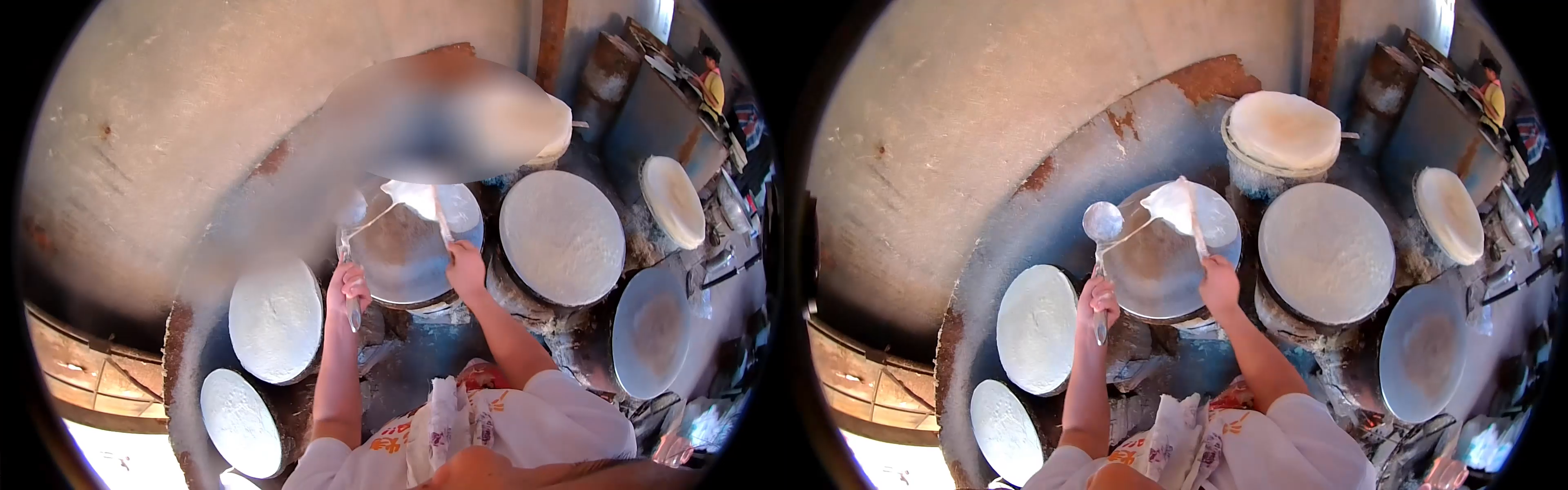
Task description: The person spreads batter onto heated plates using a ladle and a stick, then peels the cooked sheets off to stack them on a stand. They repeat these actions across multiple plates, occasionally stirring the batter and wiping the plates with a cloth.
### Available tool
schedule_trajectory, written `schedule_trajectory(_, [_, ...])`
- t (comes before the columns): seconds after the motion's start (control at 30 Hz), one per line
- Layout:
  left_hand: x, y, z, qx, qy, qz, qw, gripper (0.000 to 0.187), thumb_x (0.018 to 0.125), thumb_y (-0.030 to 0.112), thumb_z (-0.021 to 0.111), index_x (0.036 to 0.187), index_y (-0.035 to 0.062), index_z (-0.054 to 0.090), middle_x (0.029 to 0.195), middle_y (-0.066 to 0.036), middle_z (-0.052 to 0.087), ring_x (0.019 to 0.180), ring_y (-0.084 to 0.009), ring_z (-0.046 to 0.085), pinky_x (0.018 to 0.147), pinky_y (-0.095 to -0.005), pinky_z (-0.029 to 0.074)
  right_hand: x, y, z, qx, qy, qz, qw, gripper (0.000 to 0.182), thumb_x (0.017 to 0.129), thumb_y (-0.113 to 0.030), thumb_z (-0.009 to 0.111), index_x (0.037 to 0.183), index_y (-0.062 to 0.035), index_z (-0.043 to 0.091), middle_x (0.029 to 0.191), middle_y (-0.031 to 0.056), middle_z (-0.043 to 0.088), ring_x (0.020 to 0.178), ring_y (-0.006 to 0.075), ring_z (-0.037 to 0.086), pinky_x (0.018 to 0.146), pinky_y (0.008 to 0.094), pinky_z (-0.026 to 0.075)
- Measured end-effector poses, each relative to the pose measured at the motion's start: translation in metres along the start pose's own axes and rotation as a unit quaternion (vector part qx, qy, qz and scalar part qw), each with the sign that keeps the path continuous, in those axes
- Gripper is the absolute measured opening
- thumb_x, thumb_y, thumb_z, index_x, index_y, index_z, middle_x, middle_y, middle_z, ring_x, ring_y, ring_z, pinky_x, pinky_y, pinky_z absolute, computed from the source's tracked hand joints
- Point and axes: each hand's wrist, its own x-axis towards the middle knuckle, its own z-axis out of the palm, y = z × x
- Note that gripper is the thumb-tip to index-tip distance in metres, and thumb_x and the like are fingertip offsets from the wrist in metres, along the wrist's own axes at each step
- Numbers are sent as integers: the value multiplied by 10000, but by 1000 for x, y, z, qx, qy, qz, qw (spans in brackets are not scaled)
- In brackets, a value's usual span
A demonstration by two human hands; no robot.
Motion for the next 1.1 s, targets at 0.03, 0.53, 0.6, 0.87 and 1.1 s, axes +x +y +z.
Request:
schedule_trajectory(0.03, [-7, -9, 3, -26, -21, 6, 999, 209, 923, 136, 456, 719, 96, 474, 579, 18, 400, 394, -57, 352, 373, -213, 334, 9, -7, 10, 8, -11, 1, 1000, 311, 684, 29, 540, 966, -50, 647, 986, 118, 612, 962, 342, 558, 805, 410, 473])
schedule_trajectory(0.53, [32, -123, -5, -160, -49, 185, 968, 327, 920, 119, 408, 597, 110, 357, 488, 32, 320, 364, -56, 323, 350, -207, 316, 120, 56, -5, 52, -206, -196, 957, 275, 656, 1, 606, 906, -82, 687, 931, 78, 630, 903, 308, 557, 795, 386, 474])
schedule_trajectory(0.6, [30, -149, 5, -162, -37, 213, 963, 325, 921, 113, 402, 599, 103, 360, 494, 27, 331, 361, -56, 326, 342, -206, 314, 121, 42, 5, 81, -247, -216, 941, 292, 660, 7, 595, 929, -68, 681, 968, 97, 632, 916, 306, 567, 814, 382, 467])
schedule_trajectory(0.87, [30, -158, 49, 53, -76, 278, 956, 179, 981, 168, 346, 955, 160, 523, 590, 40, 344, 392, -44, 321, 349, -195, 328, 179, 84, -49, 77, -222, -270, 934, 249, 688, -27, 612, 900, -118, 707, 946, 34, 665, 886, 286, 554, 791, 371, 466])
schedule_trajectory(1.1, [42, -148, 10, -77, 41, 279, 956, 199, 973, 197, 397, 800, 146, 482, 580, 52, 344, 392, -38, 313, 376, -205, 320, 162, 63, 7, 83, -309, -329, 888, 274, 681, -21, 577, 909, -116, 695, 982, 39, 645, 916, 292, 548, 812, 363, 468])
